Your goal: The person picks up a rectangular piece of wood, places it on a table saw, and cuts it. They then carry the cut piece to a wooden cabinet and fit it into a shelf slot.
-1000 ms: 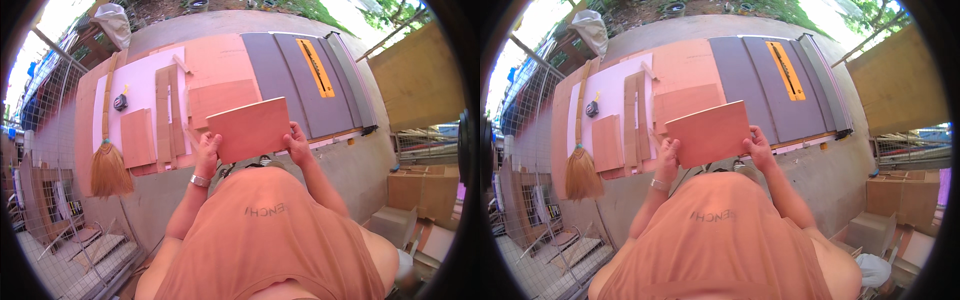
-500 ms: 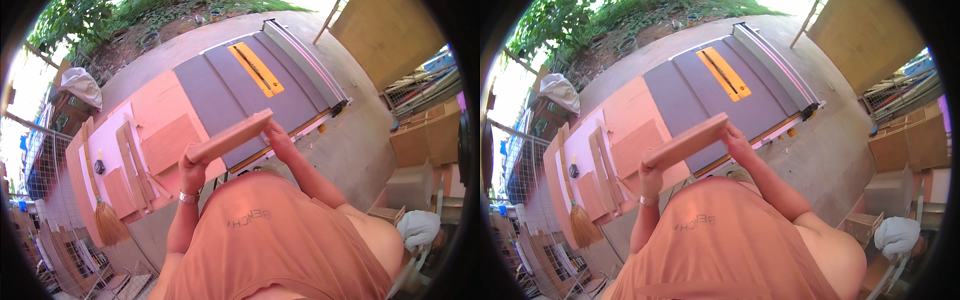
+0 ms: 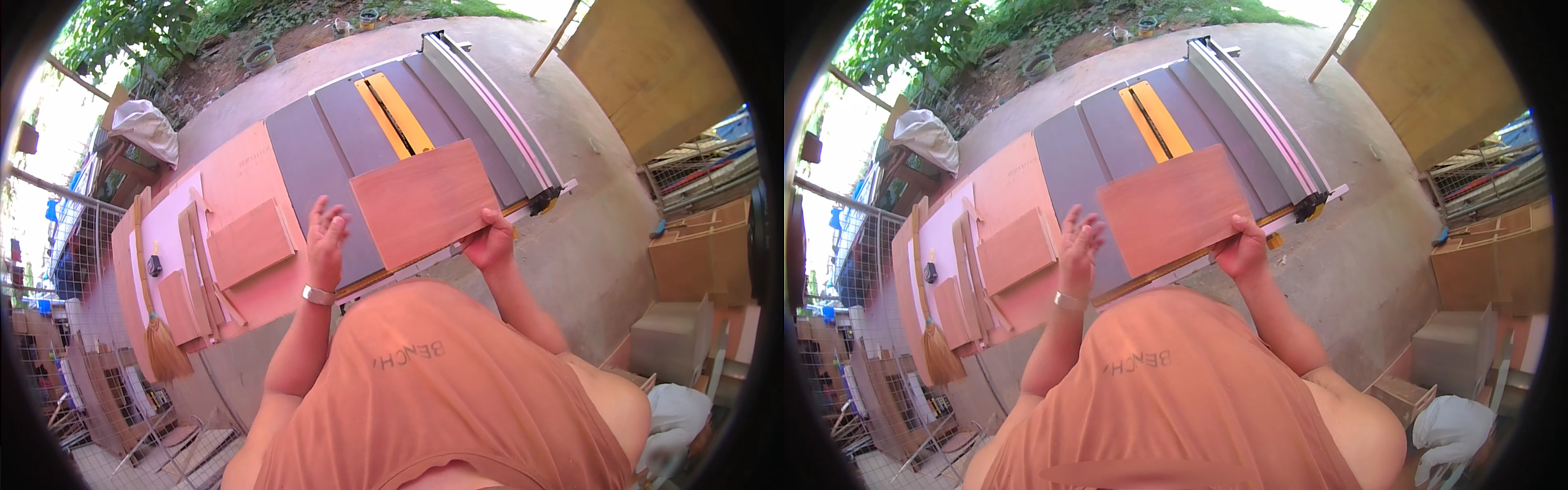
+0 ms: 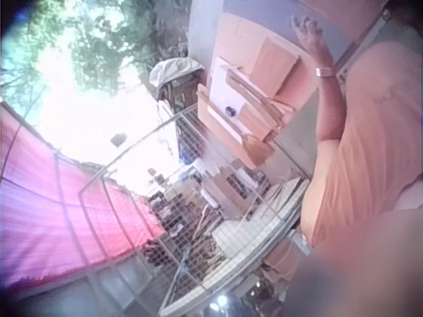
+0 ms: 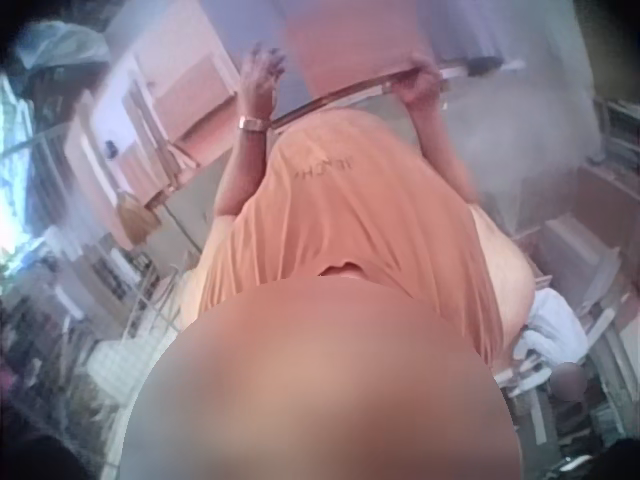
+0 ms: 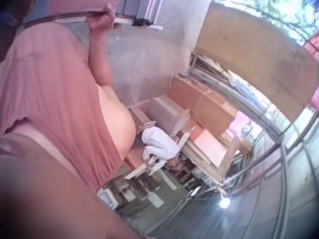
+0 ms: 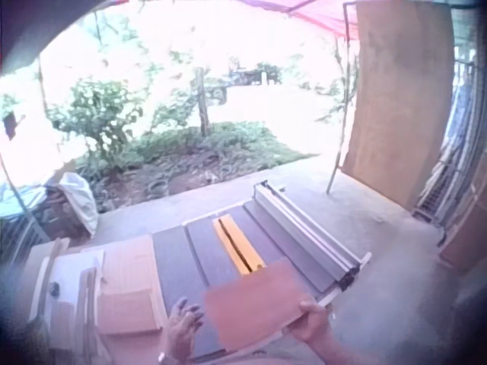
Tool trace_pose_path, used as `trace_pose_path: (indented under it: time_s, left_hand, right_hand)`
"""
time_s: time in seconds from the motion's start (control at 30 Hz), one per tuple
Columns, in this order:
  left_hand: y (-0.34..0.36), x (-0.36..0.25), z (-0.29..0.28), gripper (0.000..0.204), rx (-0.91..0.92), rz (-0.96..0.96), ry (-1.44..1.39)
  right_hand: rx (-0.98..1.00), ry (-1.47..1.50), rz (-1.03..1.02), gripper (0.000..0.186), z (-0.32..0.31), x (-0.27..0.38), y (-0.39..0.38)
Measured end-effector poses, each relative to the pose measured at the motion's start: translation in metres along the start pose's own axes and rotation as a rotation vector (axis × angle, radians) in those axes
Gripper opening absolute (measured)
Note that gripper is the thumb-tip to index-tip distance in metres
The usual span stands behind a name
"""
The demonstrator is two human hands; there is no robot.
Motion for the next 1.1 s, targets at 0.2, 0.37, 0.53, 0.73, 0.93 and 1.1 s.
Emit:
trace_pose_path:
  time_s: [0.2,0.37,0.53,0.73,0.93,1.1]
  left_hand:
    - [0.001,0.002,0.044,0.048,0.430,-0.114,-0.099]
    - [0.015,0.002,0.055,0.038,0.230,-0.243,-0.155]
    - [0.010,0.010,0.051,0.034,0.086,-0.202,-0.382]
    - [0.012,0.017,0.000,0.026,-0.179,-0.073,-0.211]
    - [-0.016,-0.001,-0.079,0.028,-0.360,0.087,-0.277]
    - [-0.061,-0.041,-0.186,0.029,-0.954,0.302,0.127]
  right_hand:
    - [0.124,-0.058,-0.040,0.072,0.018,0.019,0.006]
    - [0.307,-0.268,-0.251,0.078,0.049,0.022,-0.004]
    - [0.428,-0.534,-0.237,0.075,0.067,0.020,-0.002]
    - [0.258,-0.862,0.214,0.060,0.033,-0.002,0.033]
    - [0.133,-0.588,0.460,0.050,-0.002,-0.092,0.050]
    - [0.174,-0.612,0.487,0.046,0.040,-0.170,0.076]
Point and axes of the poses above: each hand's wrist, its own y-axis towards the middle knuckle, its own z-axis out of the palm, x = y × z, the point moved 3 cm from there along y, towards the middle knuckle, and after that the axes turned 6 degrees about -z, right-handed, at the moved point
